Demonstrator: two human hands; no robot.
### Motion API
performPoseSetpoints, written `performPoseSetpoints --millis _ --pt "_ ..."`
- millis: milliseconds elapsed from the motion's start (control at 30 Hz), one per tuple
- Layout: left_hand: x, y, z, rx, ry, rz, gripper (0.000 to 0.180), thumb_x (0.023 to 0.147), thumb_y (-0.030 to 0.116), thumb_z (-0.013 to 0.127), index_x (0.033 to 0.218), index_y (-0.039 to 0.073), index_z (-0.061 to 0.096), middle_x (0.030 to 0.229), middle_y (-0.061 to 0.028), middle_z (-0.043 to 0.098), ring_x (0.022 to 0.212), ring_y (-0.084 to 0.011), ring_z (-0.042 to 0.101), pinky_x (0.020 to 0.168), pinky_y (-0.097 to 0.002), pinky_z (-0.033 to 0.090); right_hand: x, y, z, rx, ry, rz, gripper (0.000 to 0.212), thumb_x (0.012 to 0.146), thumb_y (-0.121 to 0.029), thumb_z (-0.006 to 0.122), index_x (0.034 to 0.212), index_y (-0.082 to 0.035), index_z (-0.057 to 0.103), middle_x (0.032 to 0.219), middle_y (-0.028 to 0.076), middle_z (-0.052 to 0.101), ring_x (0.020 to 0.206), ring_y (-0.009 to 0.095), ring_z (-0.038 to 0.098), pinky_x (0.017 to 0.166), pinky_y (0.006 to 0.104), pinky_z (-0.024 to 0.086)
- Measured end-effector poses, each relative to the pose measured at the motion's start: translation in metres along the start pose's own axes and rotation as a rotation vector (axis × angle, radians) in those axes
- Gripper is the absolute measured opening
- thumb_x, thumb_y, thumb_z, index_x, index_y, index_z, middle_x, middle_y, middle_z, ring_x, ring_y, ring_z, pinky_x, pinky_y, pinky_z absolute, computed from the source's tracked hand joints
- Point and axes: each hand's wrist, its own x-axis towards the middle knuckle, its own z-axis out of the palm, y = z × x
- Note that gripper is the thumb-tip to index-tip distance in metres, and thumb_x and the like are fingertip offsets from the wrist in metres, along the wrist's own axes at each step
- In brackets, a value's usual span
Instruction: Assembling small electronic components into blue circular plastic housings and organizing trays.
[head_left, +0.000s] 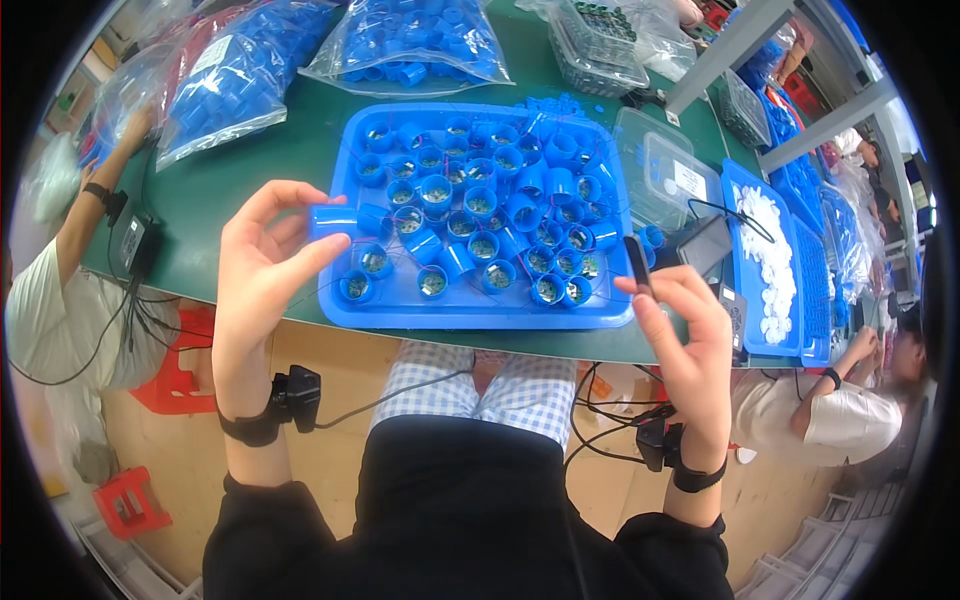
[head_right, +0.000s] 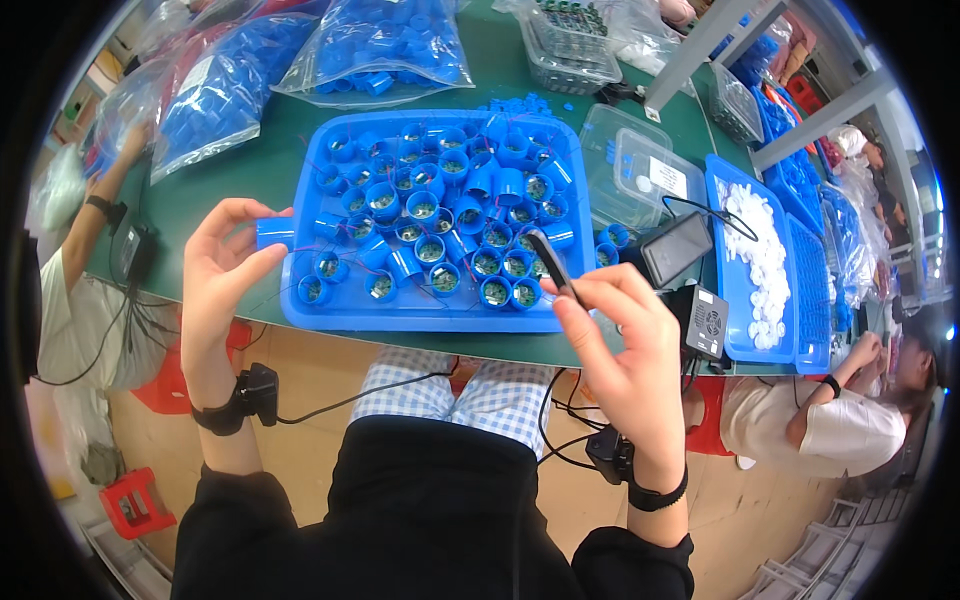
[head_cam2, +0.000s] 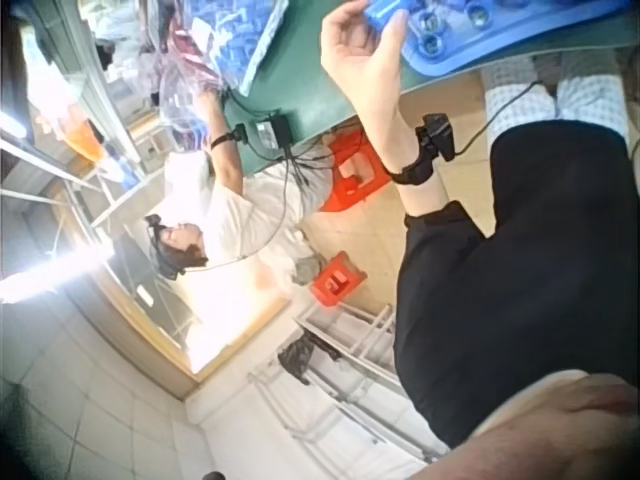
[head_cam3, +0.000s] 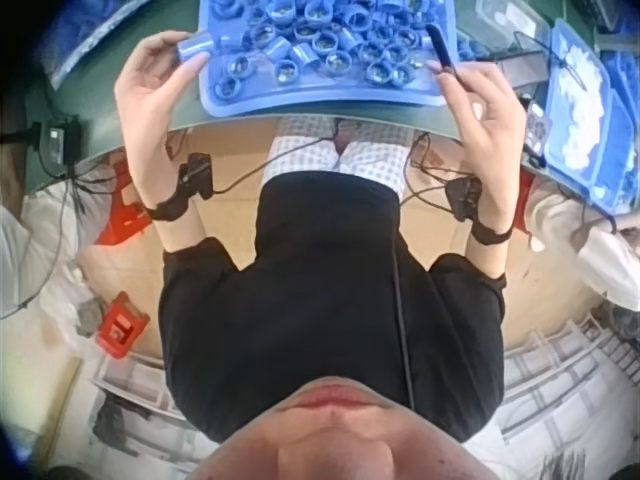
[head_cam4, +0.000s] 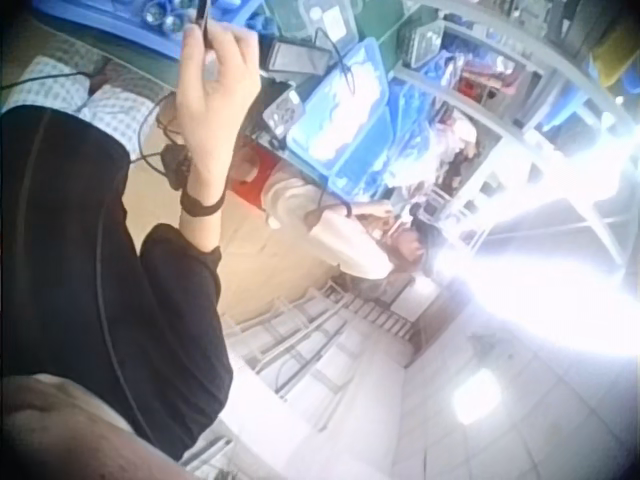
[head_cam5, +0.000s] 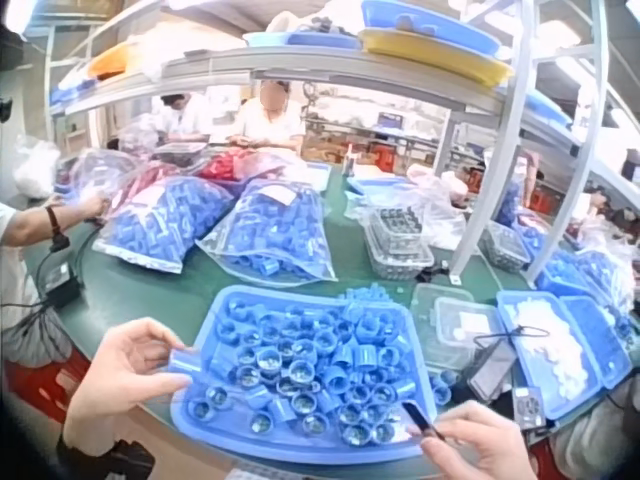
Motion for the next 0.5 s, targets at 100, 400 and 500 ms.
performPoseSetpoints --millis 100,400,500 --pt "0.011 -0.019 -0.003 0.453 0.064 0.092 0.028 0.070 0.003 0.071 0.095 -0.003 0.059 0.091 -0.0087 0.063 0.089 -0.0143 0.058 0.081 -0.0260 0.045 0.008 -0.008 -0.004 0.000 0.063 0.021 0.012 0.079 -0.005 0.063 0.089 0.000 0.067 0.075 0.008 0.056 0.070 0.017 0.054 0.064 0.0262 0.043" --pt "-0.006 -0.052 -0.008 0.215 0.106 0.076 0.030 0.068 0.004 0.074 0.094 -0.003 0.061 0.088 -0.0075 0.065 0.083 -0.0133 0.061 0.076 -0.0260 0.048 0.122 -0.103 0.101 0.027 0.077 -0.613 0.014 0.069 -0.005 0.062 0.083 -0.007 0.065 0.078 0.010 0.061 0.076 0.029 0.060 0.064 0.0375 0.048" --pt "-0.018 -0.054 -0.009 0.259 0.094 0.042 0.031 0.070 0.001 0.072 0.098 -0.004 0.060 0.087 -0.0079 0.065 0.082 -0.0128 0.061 0.074 -0.0246 0.048 0.158 -0.124 0.171 -0.064 -0.081 -0.684 0.017 0.070 -0.004 0.058 0.085 -0.009 0.066 0.081 0.011 0.064 0.077 0.030 0.062 0.066 0.0391 0.050"
